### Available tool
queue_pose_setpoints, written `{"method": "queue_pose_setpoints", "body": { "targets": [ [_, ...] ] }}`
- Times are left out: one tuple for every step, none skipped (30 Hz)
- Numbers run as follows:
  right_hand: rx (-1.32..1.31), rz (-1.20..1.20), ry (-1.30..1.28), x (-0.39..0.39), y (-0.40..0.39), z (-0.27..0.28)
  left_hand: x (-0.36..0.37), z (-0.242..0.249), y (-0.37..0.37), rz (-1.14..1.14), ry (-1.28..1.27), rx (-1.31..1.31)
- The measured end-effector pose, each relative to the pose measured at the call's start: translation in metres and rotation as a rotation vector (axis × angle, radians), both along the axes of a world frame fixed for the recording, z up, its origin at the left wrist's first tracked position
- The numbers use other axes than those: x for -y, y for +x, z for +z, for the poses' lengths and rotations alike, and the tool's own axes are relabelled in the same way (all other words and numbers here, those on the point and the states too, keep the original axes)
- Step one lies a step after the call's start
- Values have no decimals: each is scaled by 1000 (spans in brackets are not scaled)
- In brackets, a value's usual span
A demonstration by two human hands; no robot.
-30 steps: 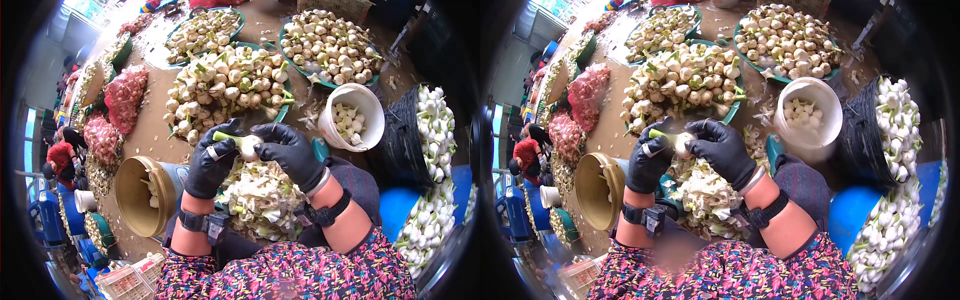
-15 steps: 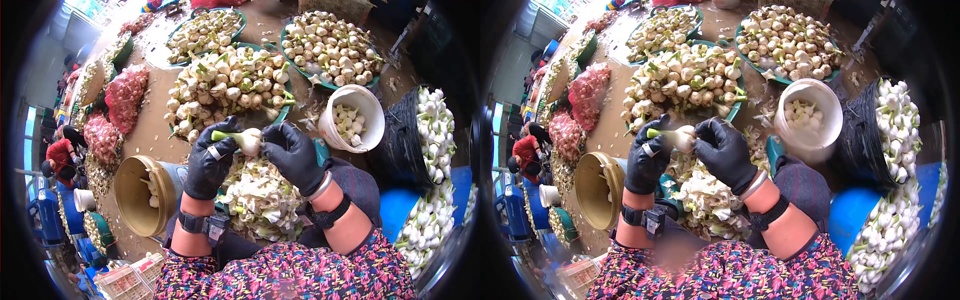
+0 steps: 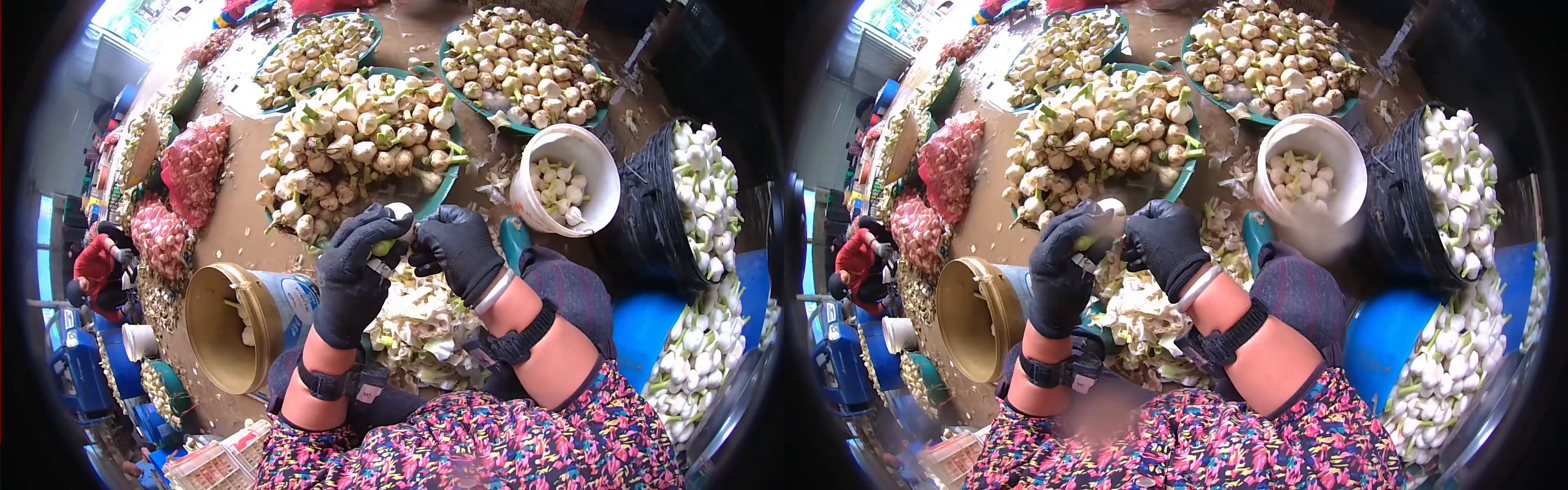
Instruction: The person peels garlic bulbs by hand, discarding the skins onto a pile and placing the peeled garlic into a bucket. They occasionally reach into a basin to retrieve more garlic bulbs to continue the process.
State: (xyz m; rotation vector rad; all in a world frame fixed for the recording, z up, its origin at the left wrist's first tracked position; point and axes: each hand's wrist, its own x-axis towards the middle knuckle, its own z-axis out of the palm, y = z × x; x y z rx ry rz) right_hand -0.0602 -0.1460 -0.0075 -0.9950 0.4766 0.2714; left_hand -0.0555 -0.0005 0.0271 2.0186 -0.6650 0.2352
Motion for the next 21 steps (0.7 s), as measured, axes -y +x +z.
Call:
{"method": "queue_pose_setpoints", "body": {
  "targets": [
    [-1, -1, 1, 0, 0, -1, 0, 0, 0, 1, 65, 30],
    [-8, -2, 14, 0, 0, -1, -1, -1, -1, 2, 65, 31],
    [-14, -1, 27, 0, 0, -2, -3, -3, -3, 62, -187, -209],
    [-11, 2, 30, -1, 1, -10, -6, -6, -3, 123, -438, -446],
    [51, 12, -125, -2, 3, -12, -11, -9, 0, 133, -660, -549],
    [116, 23, -278, -3, 4, -13, -19, -10, 4, 123, -826, -672],
    [-25, 1, -92, 1, 0, -11, -27, -10, 9, 110, -991, -793],
    [-26, -33, -142, 3, 2, -18, -32, -10, 13, 233, -934, -877],
    [-27, -68, -195, 6, 6, -18, -34, -10, 15, 238, -933, -865],
    [-80, -59, -154, 16, 5, -14, -34, -12, 17, 201, -1009, -886],
    [-76, -54, -153, 18, 5, -15, -35, -16, 18, 160, -1084, -910],
    [37, 137, -500, 19, 3, -17, -38, -26, 20, 136, -1156, -908],
    [152, 329, -845, 18, 1, -21, -41, -32, 19, 136, -1156, -907],
    [223, 398, -1024, 12, -4, -25, -39, -30, 20, 128, -1130, -899],
    [167, 502, -1049, 11, -7, -19, -38, -29, 20, 121, -1103, -892],
    [206, 396, -1193, 9, -8, -28, -41, -30, 23, 50, -1180, -926],
    [247, 287, -1334, 6, -7, -26, -43, -27, 25, 52, -1177, -924],
    [250, 286, -1331, 11, -4, -22, -45, -24, 27, -50, -1313, -973],
    [221, 272, -1310, 21, 0, -16, -49, -20, 29, -159, -1445, -1019],
    [189, 257, -1289, 26, 3, -8, -57, -22, 33, -38, -1486, -1052],
    [187, 253, -1290, 26, 1, -10, -57, -28, 36, -42, -1484, -1055]
  ]
}}
